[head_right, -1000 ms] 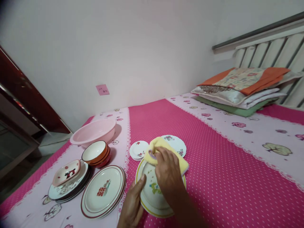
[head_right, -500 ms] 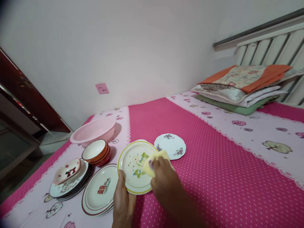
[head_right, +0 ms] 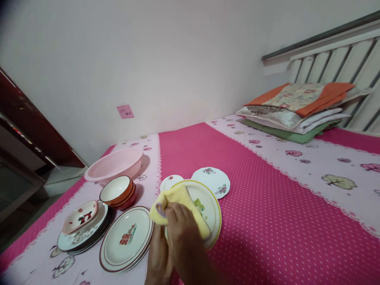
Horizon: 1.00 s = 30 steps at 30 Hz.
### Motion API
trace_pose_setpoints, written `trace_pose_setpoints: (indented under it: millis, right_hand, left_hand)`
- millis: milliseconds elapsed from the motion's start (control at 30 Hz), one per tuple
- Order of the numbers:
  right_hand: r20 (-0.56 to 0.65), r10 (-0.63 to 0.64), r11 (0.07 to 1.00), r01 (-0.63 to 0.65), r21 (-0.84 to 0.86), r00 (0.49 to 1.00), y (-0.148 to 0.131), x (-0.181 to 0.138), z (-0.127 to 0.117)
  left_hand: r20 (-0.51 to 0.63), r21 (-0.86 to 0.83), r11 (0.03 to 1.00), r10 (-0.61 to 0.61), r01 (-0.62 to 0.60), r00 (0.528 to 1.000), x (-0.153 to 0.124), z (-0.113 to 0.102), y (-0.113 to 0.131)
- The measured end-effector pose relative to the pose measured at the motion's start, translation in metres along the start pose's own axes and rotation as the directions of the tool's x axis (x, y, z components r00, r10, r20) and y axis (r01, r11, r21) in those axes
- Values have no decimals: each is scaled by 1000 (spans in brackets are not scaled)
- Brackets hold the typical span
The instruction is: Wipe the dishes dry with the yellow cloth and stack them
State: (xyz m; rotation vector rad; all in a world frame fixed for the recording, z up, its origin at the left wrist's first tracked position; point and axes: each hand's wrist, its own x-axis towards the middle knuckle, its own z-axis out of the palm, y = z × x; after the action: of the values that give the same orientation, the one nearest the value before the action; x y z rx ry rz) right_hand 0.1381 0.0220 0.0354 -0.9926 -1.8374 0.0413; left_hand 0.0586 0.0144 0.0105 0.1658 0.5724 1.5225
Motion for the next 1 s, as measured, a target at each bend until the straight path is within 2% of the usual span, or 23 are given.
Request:
trace_pose_setpoints:
  millis: [67,133,233,267,333,400,467,500,600,667,733,867,1000]
  right_hand:
    - [-48,-9,1000,9,-13,999,19,8,-17]
    - [-137,43,998,-49,-46,990,39,16,-39]
    - [-276,194,970,-225,-86,941,63,23,-78]
    - [-285,286,946,-316,-66,915,68,24,-91]
    - [-277,372,918,-395,-32,886,71,25,-113]
    - [-175,374,927,-376,23,911,66,26,-127]
    - [27,344,932,-345,108,939,56,28,-132]
    - [155,333,921,-356,158,930,51,30,-132]
    - [460,300,833,-465,300,835,37,33,-126]
    - [555,268,772,-520,366,788,32,35,-122]
    - [562,260,750,-531,395,785,32,36,-119]
    - [471,293,771,-497,398,832,36,37,-115]
    - [388,319,777,-473,415,865,39,36,-105]
  left_hand:
    - [-15,103,993,-48,50,999,-3,8,0]
    - [-39,252,966,-50,58,998,-6,12,6]
    - [-39,423,906,18,0,999,-10,14,21]
    - [-22,464,886,17,-5,1000,-12,14,27]
    - [37,543,839,-21,-2,999,-16,15,39]
    - [124,633,774,-102,0,987,-22,17,48]
    - [194,727,687,-203,-2,960,-30,20,53]
    - [207,758,652,-240,0,948,-34,23,53]
    - [194,762,647,-235,4,952,-43,31,48]
    - [173,720,694,-188,6,967,-46,36,44]
    - [158,682,732,-155,6,975,-45,37,42]
    - [122,613,790,-111,14,986,-37,30,47]
    - [18,512,859,3,-12,1000,-29,22,56]
